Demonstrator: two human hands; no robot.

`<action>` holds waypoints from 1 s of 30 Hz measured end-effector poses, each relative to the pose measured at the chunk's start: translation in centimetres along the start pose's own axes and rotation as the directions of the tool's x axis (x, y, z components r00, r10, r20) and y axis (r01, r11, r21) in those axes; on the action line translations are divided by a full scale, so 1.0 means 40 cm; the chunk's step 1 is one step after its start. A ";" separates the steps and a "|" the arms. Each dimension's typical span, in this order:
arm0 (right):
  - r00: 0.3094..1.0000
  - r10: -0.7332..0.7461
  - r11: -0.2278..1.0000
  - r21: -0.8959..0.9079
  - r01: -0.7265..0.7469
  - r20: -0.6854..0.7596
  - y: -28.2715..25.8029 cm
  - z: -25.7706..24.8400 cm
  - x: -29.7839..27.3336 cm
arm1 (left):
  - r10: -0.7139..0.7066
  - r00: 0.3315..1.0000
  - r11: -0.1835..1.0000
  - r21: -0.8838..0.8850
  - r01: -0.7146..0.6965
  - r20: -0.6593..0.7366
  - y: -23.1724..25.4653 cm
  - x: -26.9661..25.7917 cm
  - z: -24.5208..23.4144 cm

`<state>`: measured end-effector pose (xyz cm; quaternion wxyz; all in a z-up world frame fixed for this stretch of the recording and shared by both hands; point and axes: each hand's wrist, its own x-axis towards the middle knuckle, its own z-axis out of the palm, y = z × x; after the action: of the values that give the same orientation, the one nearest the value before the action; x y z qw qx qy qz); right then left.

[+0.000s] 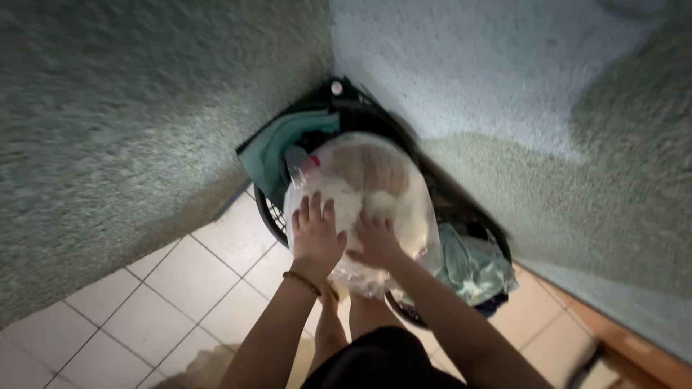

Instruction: The person places a green mat on the floor, retrieves a vacuum cleaner and its hose, plugs the unit into a wall socket, and attaches the hose and extension wand to the main body.

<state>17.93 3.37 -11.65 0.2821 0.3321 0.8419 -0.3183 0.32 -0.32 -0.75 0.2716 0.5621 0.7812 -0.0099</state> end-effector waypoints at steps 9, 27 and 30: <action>0.817 0.433 0.390 0.896 0.210 -0.380 0.216 -0.147 -0.135 | 0.037 0.910 0.992 0.096 -0.084 0.413 0.200 -0.039 -0.014; 0.697 0.708 -0.071 0.971 0.227 -0.111 0.236 0.148 -0.322 | 0.013 0.990 0.758 -0.648 0.080 0.138 0.001 -0.028 0.279; 0.677 0.723 -0.036 0.971 0.235 -0.137 0.221 0.148 -0.317 | 0.027 0.984 0.693 -0.713 0.107 0.174 0.025 -0.058 0.199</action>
<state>33.89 -0.64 -9.80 -0.2873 0.6756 0.3170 -0.6003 5.02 -4.53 -6.21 0.5352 0.3907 0.7087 0.2422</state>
